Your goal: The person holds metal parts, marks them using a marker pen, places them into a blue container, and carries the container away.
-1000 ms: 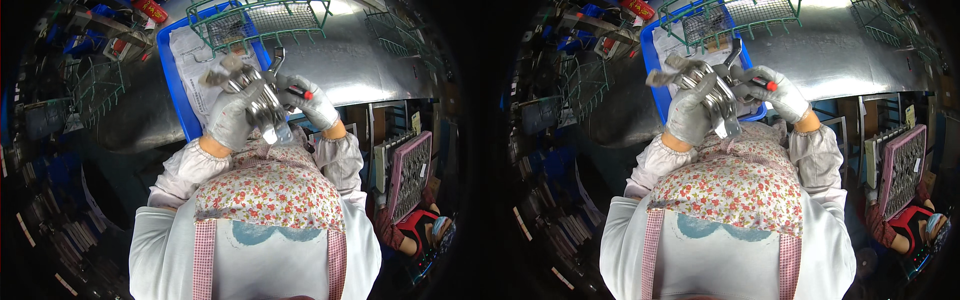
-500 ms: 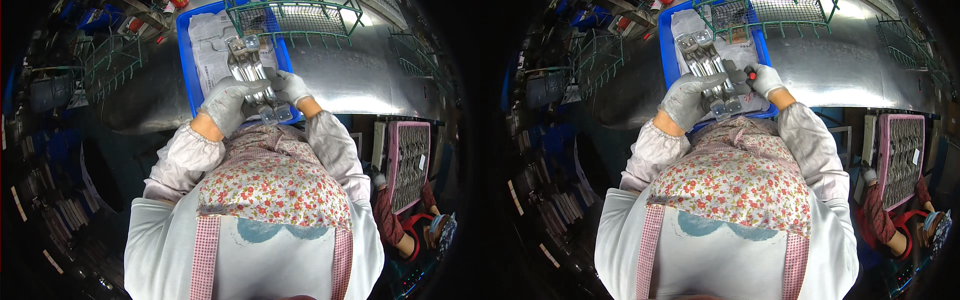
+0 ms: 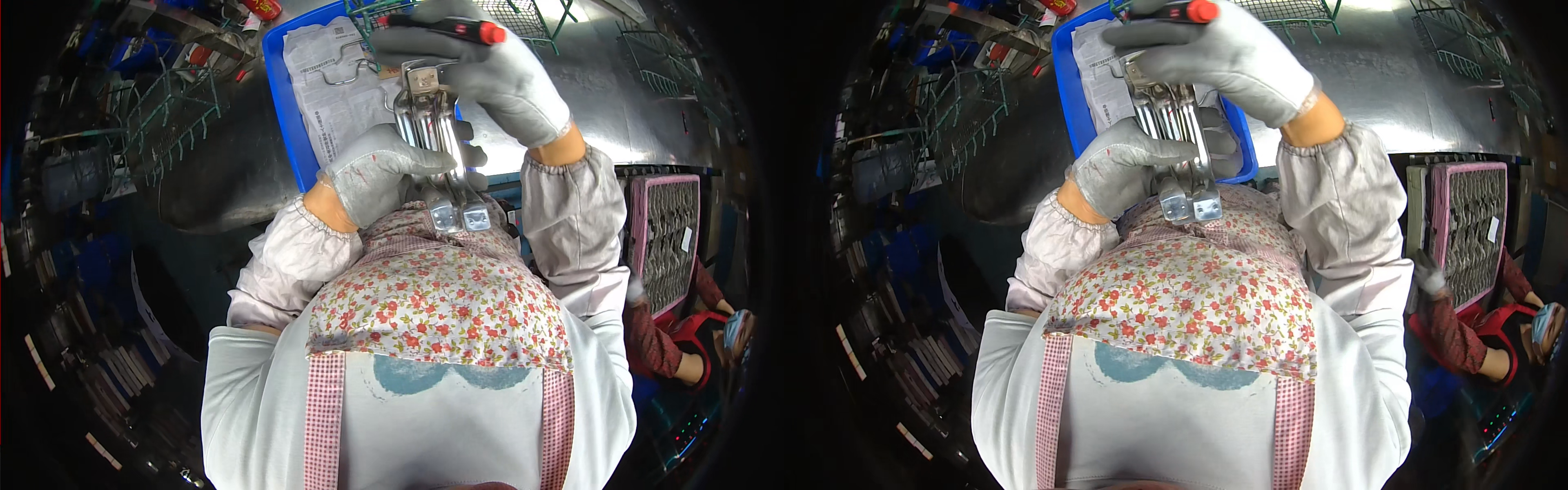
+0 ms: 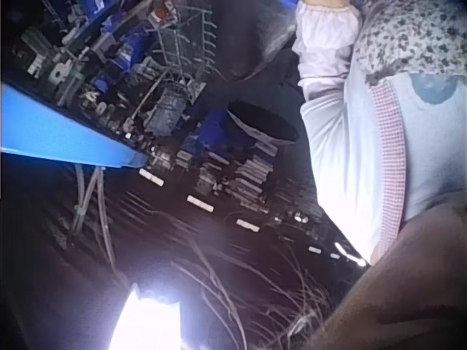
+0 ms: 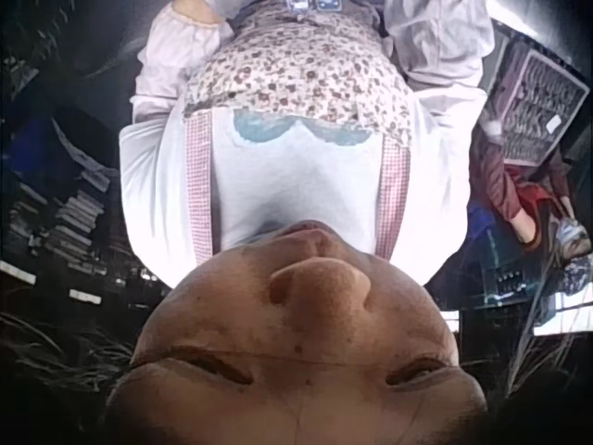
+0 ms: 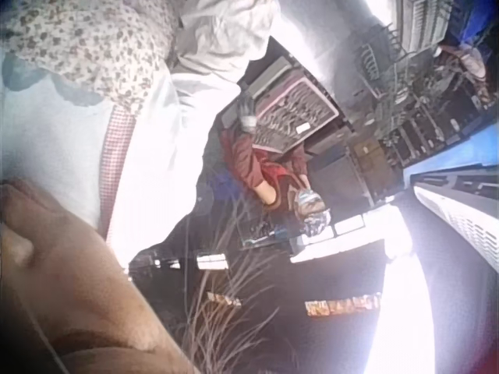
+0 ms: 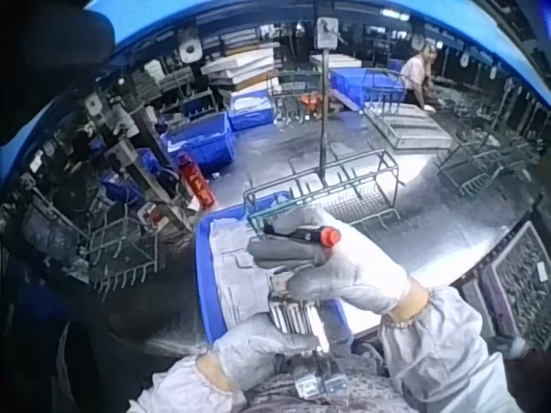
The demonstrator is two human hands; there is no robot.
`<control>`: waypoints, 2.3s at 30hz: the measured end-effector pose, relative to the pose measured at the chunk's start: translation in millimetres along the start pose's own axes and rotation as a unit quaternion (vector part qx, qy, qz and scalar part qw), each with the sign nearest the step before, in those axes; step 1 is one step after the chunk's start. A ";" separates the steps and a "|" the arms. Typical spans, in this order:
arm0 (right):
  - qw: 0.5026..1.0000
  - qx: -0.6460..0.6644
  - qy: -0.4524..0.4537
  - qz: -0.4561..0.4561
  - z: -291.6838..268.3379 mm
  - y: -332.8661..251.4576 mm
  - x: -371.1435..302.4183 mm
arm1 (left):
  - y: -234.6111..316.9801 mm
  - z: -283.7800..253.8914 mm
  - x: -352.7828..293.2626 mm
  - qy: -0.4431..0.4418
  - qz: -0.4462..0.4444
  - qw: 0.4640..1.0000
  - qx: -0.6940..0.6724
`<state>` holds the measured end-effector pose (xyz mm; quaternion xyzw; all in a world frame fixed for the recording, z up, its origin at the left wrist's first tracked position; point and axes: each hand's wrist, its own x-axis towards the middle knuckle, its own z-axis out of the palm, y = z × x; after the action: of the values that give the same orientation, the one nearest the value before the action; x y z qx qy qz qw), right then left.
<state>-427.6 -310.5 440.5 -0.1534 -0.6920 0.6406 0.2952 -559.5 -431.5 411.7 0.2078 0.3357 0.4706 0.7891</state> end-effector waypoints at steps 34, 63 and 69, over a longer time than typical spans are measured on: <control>0.885 0.423 -0.025 0.194 4.0 1.4 -13.8 | -0.7 50.5 -6.9 -0.080 -0.123 0.920 -0.364; 0.965 -0.129 0.202 -0.110 -7.5 -49.3 -71.0 | 6.6 46.1 -36.1 -0.005 -0.133 0.944 -0.302; 0.981 -0.113 0.152 -0.048 -4.8 -52.5 -71.9 | 4.5 45.1 -34.2 -0.006 -0.131 0.945 -0.301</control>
<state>-360.0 -356.1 476.6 -0.2475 -0.7137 0.5126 0.4081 -540.8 -460.1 457.0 -0.0825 0.1983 0.4410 0.8714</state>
